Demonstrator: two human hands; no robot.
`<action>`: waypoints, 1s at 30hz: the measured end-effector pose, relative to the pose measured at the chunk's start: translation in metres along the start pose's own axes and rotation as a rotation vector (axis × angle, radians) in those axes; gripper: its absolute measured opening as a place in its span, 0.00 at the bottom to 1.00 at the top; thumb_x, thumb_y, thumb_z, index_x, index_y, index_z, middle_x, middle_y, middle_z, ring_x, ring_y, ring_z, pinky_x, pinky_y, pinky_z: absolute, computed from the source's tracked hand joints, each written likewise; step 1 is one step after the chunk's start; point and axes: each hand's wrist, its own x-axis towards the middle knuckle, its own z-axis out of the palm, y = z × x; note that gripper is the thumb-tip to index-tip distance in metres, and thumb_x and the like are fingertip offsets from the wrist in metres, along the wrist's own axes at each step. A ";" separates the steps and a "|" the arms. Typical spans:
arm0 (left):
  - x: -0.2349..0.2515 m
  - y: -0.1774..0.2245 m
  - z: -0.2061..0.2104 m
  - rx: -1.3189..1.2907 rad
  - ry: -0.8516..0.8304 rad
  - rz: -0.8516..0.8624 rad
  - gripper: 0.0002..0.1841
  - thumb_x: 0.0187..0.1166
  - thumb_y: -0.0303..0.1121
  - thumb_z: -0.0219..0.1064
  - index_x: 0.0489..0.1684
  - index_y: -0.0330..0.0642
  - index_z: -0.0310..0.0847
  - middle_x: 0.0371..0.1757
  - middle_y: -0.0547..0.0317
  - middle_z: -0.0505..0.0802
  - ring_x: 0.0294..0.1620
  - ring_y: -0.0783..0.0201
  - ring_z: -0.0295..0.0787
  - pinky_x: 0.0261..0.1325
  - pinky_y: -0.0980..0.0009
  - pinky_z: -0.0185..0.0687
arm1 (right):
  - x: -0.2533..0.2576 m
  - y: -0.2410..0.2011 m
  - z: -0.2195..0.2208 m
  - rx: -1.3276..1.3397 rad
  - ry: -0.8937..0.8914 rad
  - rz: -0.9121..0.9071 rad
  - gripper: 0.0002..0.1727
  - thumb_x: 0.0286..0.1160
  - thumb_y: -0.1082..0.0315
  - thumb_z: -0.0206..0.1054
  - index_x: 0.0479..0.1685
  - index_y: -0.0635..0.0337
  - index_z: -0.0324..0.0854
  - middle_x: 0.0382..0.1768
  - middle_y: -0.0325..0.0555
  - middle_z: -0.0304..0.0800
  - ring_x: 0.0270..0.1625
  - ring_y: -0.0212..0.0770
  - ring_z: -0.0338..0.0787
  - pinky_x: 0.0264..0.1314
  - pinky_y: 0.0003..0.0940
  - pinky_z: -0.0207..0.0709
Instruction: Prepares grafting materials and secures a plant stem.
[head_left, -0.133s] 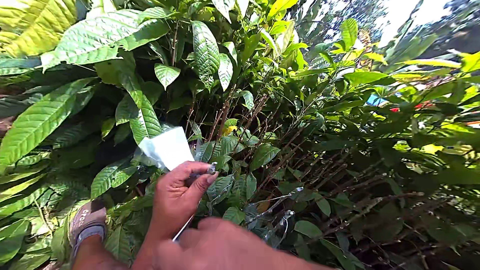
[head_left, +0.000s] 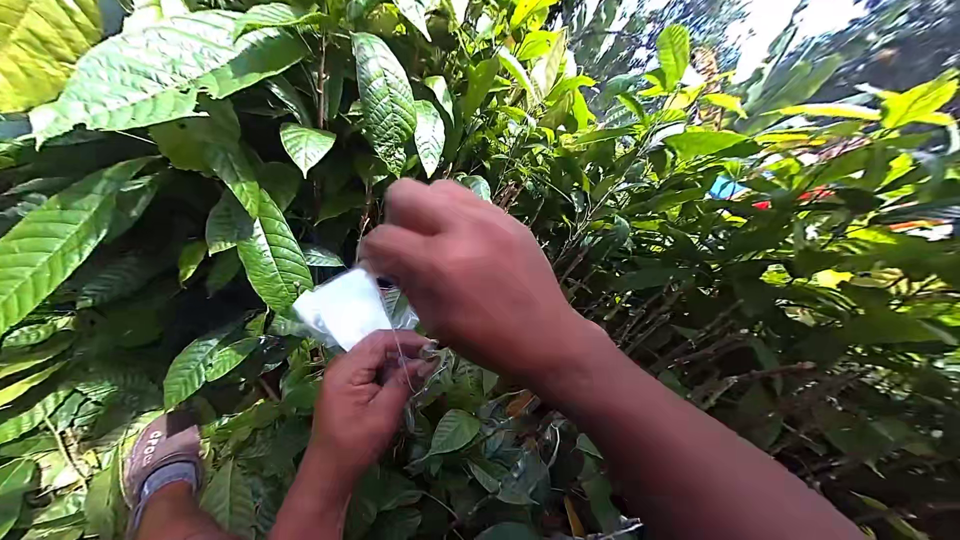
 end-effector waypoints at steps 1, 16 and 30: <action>0.001 -0.002 -0.002 -0.055 0.006 -0.004 0.15 0.78 0.35 0.74 0.58 0.44 0.82 0.45 0.74 0.91 0.30 0.84 0.82 0.32 0.87 0.81 | -0.006 0.015 0.008 0.111 0.000 0.155 0.08 0.80 0.69 0.68 0.37 0.57 0.92 0.37 0.44 0.83 0.39 0.41 0.83 0.36 0.37 0.78; 0.003 0.002 -0.007 -0.087 -0.082 -0.074 0.07 0.80 0.34 0.71 0.46 0.44 0.92 0.39 0.71 0.93 0.34 0.81 0.85 0.37 0.84 0.81 | -0.078 0.007 0.063 0.331 0.219 0.534 0.05 0.78 0.67 0.67 0.43 0.57 0.85 0.36 0.39 0.87 0.35 0.29 0.86 0.39 0.27 0.83; -0.003 0.005 0.002 -0.016 -0.047 -0.047 0.08 0.80 0.27 0.68 0.51 0.36 0.87 0.44 0.63 0.95 0.28 0.75 0.90 0.29 0.80 0.90 | -0.112 -0.013 0.051 -0.041 0.130 0.282 0.12 0.83 0.66 0.59 0.34 0.55 0.87 0.27 0.40 0.80 0.31 0.41 0.83 0.29 0.36 0.75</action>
